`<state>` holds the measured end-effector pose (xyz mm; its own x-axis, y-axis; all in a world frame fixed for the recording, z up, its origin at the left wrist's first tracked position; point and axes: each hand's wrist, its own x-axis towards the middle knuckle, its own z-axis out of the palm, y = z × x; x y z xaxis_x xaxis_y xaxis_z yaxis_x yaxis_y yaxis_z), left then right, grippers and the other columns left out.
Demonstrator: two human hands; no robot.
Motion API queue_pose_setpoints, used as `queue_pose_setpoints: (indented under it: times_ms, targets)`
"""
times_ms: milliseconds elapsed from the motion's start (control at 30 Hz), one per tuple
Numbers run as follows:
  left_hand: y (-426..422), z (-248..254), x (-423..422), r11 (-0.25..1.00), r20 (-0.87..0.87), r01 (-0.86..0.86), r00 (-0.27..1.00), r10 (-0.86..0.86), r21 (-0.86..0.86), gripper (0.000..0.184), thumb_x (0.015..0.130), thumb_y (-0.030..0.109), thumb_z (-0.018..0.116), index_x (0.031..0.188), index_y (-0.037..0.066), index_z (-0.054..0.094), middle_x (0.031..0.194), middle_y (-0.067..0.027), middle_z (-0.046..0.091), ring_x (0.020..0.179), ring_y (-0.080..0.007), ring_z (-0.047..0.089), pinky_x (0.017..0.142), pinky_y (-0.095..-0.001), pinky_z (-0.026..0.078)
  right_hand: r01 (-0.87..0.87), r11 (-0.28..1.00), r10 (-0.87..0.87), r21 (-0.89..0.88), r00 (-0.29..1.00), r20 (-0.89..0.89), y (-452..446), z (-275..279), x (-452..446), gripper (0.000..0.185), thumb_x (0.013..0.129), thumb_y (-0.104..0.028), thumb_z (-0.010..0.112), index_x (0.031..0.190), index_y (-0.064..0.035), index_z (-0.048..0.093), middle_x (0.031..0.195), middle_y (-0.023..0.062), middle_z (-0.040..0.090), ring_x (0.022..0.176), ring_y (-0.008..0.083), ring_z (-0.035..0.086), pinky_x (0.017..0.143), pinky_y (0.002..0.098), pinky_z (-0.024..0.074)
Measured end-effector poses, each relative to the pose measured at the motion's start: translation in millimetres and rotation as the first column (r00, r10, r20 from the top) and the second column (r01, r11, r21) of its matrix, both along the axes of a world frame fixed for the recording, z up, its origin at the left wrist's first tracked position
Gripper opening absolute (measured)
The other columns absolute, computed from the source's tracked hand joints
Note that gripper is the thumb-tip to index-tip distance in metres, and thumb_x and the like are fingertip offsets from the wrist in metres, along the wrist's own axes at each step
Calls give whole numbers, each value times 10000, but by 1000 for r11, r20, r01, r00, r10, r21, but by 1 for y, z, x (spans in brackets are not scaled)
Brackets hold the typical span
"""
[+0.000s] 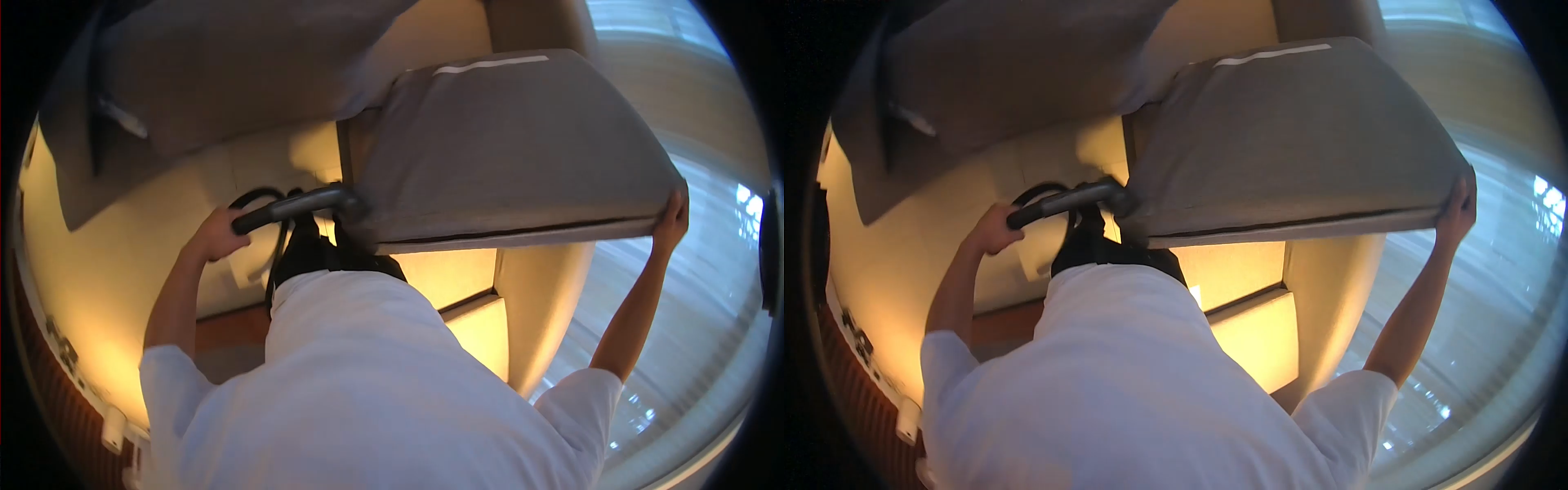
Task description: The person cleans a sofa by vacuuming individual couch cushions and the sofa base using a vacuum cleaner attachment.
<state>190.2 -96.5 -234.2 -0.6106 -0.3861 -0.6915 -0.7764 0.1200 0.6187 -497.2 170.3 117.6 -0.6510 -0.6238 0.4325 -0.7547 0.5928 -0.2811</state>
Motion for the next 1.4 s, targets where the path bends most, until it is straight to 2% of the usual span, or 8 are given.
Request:
queue_pose_setpoints:
  times_ms: [300,400,600,767,1033,1133,1167,1400]
  targets:
    - [63,30,21,869,-99,-491,869,484,-63,229,769,147,702,941,8,639,614,-29,570,521,-138,554,517,-333,455,164,986,-167,-39,983,-78,-65,39,116,684,860,-645,653,1307,-127,663,1261,183,670,1221,298,610,1045,383,442]
    - [76,25,14,802,-155,-555,832,533,-222,199,784,152,703,889,7,617,612,-31,564,524,-142,552,517,-336,448,-388,660,593,-643,794,130,-46,21,96,787,919,-607,613,1377,29,539,1260,185,646,1213,300,593,1037,405,434]
    - [122,19,-11,653,-220,-718,696,683,-243,218,810,193,729,806,26,589,586,-36,550,510,-150,548,508,-339,438,-757,531,610,-381,654,-447,-84,-114,68,987,587,-634,861,1233,21,503,1157,174,532,1082,353,545,919,437,455]
    - [125,56,-39,583,-291,-754,655,697,-303,219,835,176,722,797,31,561,585,-25,528,497,-139,515,491,-331,408,-870,431,795,-239,491,-356,-194,-92,92,762,631,-583,857,1055,-22,567,907,173,583,850,360,585,759,430,476]
    - [153,102,-12,226,-558,-961,275,783,-157,204,881,127,703,801,56,530,616,-13,505,534,-118,492,528,-283,410,-708,705,708,-47,706,-19,-183,3,117,675,725,-676,774,838,-15,697,696,201,625,794,349,669,694,458,480]
    - [152,123,0,187,-662,-980,184,727,-67,196,895,114,697,817,58,526,629,-21,504,549,-120,494,538,-275,411,-762,507,796,-403,593,-120,-136,50,104,555,801,-570,786,852,-19,736,675,40,681,608,131,603,590,332,513]
    - [148,136,0,178,-689,-983,152,709,-34,203,895,116,702,827,59,519,629,-26,499,552,-124,494,543,-275,410,-570,772,598,-279,801,18,-104,83,113,567,814,-585,770,863,-20,739,680,13,669,620,113,592,585,323,509]
    - [82,174,-19,173,-794,-982,165,585,-77,220,915,172,709,870,45,535,635,-10,517,562,-116,496,548,-283,423,-46,880,-120,-473,942,-314,20,165,165,704,872,-646,627,971,47,701,797,156,672,783,261,652,726,408,504]
